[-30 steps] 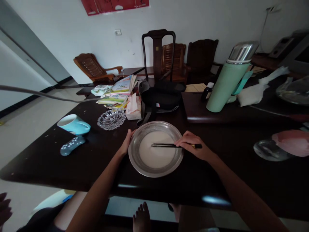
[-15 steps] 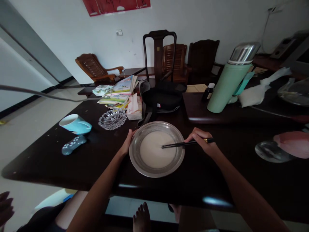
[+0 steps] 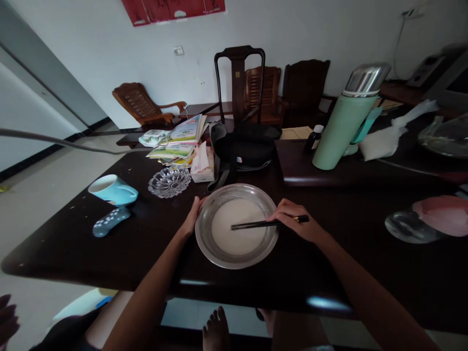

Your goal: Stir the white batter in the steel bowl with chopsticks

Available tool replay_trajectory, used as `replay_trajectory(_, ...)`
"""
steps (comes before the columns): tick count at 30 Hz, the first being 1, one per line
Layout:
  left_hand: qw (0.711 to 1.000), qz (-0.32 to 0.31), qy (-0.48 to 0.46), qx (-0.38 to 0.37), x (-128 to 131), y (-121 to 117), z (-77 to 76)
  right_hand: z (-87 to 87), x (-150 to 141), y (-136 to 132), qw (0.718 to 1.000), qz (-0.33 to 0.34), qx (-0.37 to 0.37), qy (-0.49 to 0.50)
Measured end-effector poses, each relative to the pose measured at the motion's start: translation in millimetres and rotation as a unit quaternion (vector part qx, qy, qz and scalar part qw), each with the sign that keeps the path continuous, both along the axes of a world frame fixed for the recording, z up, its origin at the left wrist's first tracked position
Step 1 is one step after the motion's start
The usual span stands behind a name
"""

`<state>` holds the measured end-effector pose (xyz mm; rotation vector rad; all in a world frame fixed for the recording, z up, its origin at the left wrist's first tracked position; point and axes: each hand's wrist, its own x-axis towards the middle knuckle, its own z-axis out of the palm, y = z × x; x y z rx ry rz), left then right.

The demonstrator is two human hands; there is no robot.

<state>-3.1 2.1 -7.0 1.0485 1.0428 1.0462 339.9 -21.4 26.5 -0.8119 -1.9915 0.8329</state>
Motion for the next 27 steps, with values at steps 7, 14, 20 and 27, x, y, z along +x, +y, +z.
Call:
replay_trajectory(7, 1.000, 0.004, 0.011, -0.003, 1.7, 1.6, 2.5, 1.9, 6.2, 1.3, 0.995, -0.086, -0.006, 0.042)
replay_trajectory(14, 1.000, 0.015, 0.018, -0.012, -0.7, 3.7, -1.5, -0.1, 2.8, 1.6, 0.999, -0.039, 0.024, -0.001)
replay_trajectory(20, 1.000, -0.004, 0.008, 0.006, -0.1, 3.7, -0.6, 0.9, 5.3, 1.8, 0.999, -0.042, -0.015, 0.014)
replay_trajectory(27, 1.000, 0.000, 0.006, -0.001, 2.3, 1.7, 2.9, -0.6, 7.4, 2.9, 0.997, -0.078, 0.011, 0.008)
